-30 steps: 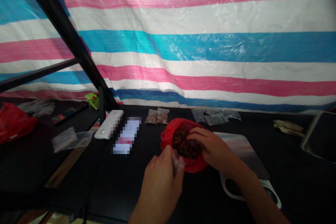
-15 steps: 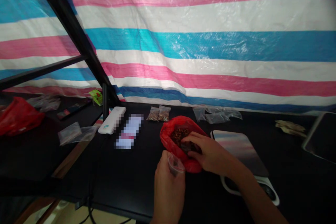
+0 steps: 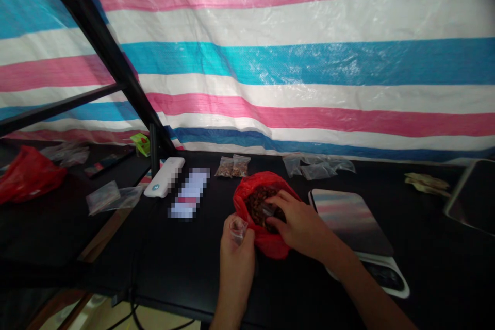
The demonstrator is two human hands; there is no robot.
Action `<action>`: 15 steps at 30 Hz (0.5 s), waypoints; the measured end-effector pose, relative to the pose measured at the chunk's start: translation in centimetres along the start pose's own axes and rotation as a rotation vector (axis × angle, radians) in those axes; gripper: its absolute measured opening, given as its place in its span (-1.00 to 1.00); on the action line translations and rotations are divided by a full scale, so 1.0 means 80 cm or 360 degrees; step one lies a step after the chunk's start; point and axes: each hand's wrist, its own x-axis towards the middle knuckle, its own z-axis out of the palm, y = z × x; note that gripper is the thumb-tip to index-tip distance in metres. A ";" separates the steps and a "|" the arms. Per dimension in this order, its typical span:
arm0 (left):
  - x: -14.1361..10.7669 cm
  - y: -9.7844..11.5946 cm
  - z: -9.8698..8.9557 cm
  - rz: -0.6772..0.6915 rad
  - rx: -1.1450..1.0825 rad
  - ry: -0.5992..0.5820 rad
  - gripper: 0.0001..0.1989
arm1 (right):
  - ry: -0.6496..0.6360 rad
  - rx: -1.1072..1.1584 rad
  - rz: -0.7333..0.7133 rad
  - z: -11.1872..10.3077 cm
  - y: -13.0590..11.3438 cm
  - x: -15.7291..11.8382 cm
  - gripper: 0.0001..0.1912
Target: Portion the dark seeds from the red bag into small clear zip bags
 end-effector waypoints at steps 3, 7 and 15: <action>0.003 0.000 0.000 -0.0115 -0.0130 0.0025 -0.79 | 0.0036 -0.0021 -0.0005 0.002 -0.004 0.000 -0.61; 0.005 0.002 0.000 -0.0162 -0.0194 -0.0039 -0.77 | 0.0093 0.0002 0.0015 0.005 -0.009 0.001 -0.60; 0.008 0.006 0.000 -0.0036 -0.0114 -0.0023 -0.86 | 0.0170 -0.0030 0.0042 0.008 -0.010 0.005 -0.58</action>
